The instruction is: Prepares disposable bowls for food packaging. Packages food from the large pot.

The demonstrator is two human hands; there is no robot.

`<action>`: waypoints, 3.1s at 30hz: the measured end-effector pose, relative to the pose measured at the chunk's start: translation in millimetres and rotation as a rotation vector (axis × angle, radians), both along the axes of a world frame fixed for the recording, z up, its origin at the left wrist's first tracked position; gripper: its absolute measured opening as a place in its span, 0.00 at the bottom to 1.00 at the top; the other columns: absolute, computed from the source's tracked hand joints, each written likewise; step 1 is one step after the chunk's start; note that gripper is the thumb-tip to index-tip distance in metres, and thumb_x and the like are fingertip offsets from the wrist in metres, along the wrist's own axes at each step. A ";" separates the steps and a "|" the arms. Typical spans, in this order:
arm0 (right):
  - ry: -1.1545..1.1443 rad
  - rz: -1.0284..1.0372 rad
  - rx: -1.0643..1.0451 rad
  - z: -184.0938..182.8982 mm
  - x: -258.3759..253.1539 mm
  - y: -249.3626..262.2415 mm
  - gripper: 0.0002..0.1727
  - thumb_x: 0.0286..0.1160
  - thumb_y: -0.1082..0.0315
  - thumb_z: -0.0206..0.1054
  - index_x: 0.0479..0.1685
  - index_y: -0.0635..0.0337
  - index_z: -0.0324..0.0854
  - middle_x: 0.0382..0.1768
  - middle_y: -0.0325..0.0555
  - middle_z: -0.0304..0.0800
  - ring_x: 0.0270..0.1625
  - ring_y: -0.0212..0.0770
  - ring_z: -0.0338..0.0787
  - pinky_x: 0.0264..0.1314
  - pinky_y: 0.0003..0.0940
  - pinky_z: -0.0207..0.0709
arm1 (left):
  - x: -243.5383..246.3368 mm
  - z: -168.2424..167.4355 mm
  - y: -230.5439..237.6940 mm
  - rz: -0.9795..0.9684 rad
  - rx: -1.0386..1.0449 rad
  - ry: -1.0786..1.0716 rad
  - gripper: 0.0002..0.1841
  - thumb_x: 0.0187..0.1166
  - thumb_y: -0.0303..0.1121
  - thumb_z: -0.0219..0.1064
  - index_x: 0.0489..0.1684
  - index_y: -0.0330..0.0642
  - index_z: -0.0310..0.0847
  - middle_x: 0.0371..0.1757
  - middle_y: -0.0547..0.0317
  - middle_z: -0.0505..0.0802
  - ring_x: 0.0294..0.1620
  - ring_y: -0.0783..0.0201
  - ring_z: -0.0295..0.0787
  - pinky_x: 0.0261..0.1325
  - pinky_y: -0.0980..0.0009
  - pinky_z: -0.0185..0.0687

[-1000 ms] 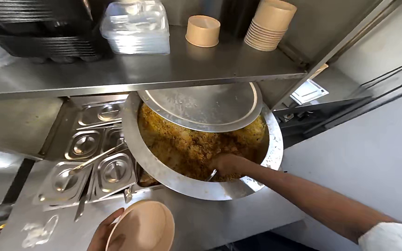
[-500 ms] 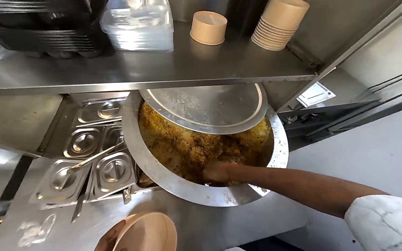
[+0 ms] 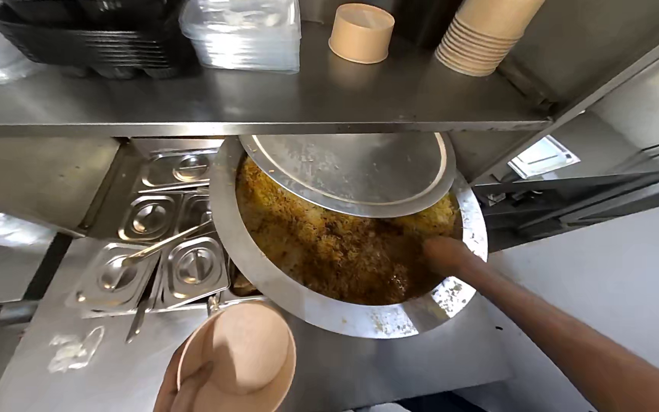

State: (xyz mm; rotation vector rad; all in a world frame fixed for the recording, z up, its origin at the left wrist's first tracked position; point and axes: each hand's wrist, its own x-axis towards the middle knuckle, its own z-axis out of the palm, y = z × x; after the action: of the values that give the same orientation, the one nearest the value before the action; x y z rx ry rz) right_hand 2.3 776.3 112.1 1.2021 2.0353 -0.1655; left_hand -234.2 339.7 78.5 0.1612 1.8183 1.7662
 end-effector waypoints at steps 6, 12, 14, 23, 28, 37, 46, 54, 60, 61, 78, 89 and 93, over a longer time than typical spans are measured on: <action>0.242 0.016 0.117 24.5 -20.8 -31.2 0.17 0.76 0.65 0.69 0.59 0.62 0.78 0.47 0.60 0.89 0.52 0.64 0.91 0.49 0.64 0.83 | 5.6 -2.8 7.9 0.176 0.012 -0.128 0.31 0.78 0.25 0.53 0.84 0.33 0.55 0.62 0.57 0.85 0.57 0.74 0.87 0.61 0.70 0.87; 0.230 -0.037 0.142 -2.6 -48.5 -30.7 0.15 0.76 0.64 0.68 0.55 0.65 0.82 0.44 0.62 0.90 0.50 0.65 0.91 0.46 0.65 0.82 | 9.8 -8.3 -5.7 0.267 0.076 -0.139 0.24 0.76 0.27 0.60 0.71 0.25 0.67 0.61 0.41 0.87 0.62 0.53 0.88 0.66 0.53 0.85; 0.210 -0.052 0.153 -2.0 -36.3 -22.8 0.16 0.71 0.60 0.72 0.48 0.63 0.83 0.42 0.61 0.90 0.48 0.65 0.91 0.44 0.66 0.82 | 10.0 -11.5 -19.2 0.289 0.096 -0.135 0.24 0.76 0.27 0.62 0.70 0.25 0.67 0.62 0.39 0.87 0.64 0.51 0.87 0.68 0.50 0.84; 0.520 -0.132 0.037 -87.1 -41.4 32.0 0.22 0.77 0.52 0.68 0.63 0.55 0.86 0.60 0.61 0.89 0.65 0.66 0.86 0.63 0.73 0.76 | 6.2 -11.6 -19.0 0.338 0.054 -0.116 0.25 0.75 0.27 0.61 0.70 0.23 0.66 0.62 0.39 0.86 0.63 0.52 0.87 0.67 0.53 0.85; 0.460 0.061 0.072 -74.3 -47.0 -6.1 0.20 0.83 0.53 0.64 0.67 0.50 0.84 0.53 0.57 0.92 0.57 0.64 0.90 0.56 0.69 0.80 | 5.2 -16.1 -10.5 0.340 0.090 -0.156 0.27 0.75 0.25 0.61 0.74 0.23 0.64 0.64 0.38 0.86 0.64 0.52 0.87 0.68 0.53 0.85; 0.333 0.171 0.172 -49.4 -24.4 4.2 0.15 0.78 0.62 0.68 0.60 0.52 0.88 0.43 0.58 0.92 0.48 0.64 0.92 0.46 0.64 0.82 | -7.8 -20.9 -18.8 0.380 0.047 -0.113 0.28 0.73 0.26 0.62 0.74 0.23 0.64 0.64 0.37 0.85 0.63 0.52 0.87 0.66 0.54 0.86; 0.596 0.273 -0.099 -61.6 -66.2 -31.6 0.18 0.87 0.50 0.60 0.60 0.48 0.88 0.41 0.53 0.94 0.49 0.58 0.93 0.52 0.64 0.82 | -1.3 -13.4 -3.5 0.298 -0.005 -0.130 0.24 0.77 0.25 0.55 0.74 0.33 0.64 0.57 0.56 0.88 0.58 0.67 0.89 0.64 0.64 0.86; 0.392 0.293 0.214 -17.1 -20.4 -14.0 0.11 0.76 0.60 0.71 0.54 0.46 0.89 0.32 0.52 0.91 0.37 0.61 0.92 0.33 0.61 0.81 | -14.9 -32.9 -35.8 0.403 0.040 -0.091 0.26 0.75 0.28 0.62 0.72 0.25 0.63 0.62 0.38 0.86 0.62 0.49 0.88 0.66 0.49 0.85; 0.669 0.305 0.145 -2.7 -37.7 -69.0 0.11 0.79 0.55 0.67 0.48 0.48 0.90 0.24 0.47 0.88 0.28 0.55 0.90 0.27 0.58 0.80 | -21.7 -32.4 -31.8 0.407 0.008 -0.058 0.24 0.76 0.29 0.62 0.69 0.26 0.65 0.60 0.40 0.87 0.61 0.50 0.89 0.64 0.49 0.86; 0.716 0.372 0.114 -3.1 -38.8 -79.5 0.11 0.80 0.54 0.65 0.46 0.47 0.89 0.23 0.44 0.87 0.26 0.52 0.90 0.25 0.56 0.80 | -20.4 -26.3 -26.7 0.403 0.007 -0.062 0.24 0.77 0.29 0.61 0.70 0.26 0.65 0.61 0.40 0.87 0.62 0.50 0.88 0.65 0.50 0.86; 0.584 0.255 0.212 10.2 -24.1 -56.4 0.11 0.78 0.56 0.70 0.52 0.44 0.92 0.24 0.44 0.89 0.30 0.53 0.91 0.29 0.57 0.80 | -17.0 -7.3 -22.7 0.349 -0.021 -0.064 0.23 0.77 0.24 0.54 0.73 0.34 0.64 0.57 0.58 0.88 0.58 0.68 0.88 0.65 0.64 0.86; 0.615 0.210 -0.040 -5.0 -70.8 -78.6 0.11 0.84 0.54 0.65 0.46 0.48 0.88 0.29 0.46 0.89 0.36 0.52 0.92 0.36 0.57 0.82 | -8.8 -8.3 -19.9 0.326 0.024 -0.026 0.19 0.79 0.26 0.56 0.67 0.28 0.66 0.62 0.43 0.86 0.64 0.53 0.87 0.68 0.52 0.83; 0.536 0.288 0.129 11.9 -57.2 -70.5 0.10 0.79 0.54 0.69 0.47 0.47 0.90 0.27 0.46 0.89 0.33 0.53 0.91 0.30 0.54 0.81 | -10.4 -15.8 -32.5 0.348 0.045 -0.033 0.22 0.78 0.26 0.58 0.70 0.26 0.66 0.62 0.38 0.86 0.64 0.49 0.87 0.68 0.48 0.84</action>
State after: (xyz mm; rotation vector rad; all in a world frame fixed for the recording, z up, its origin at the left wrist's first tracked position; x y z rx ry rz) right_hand -54.9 705.8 124.0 0.9936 2.6981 -0.2380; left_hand -244.5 307.1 62.8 -0.1776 1.8691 2.0308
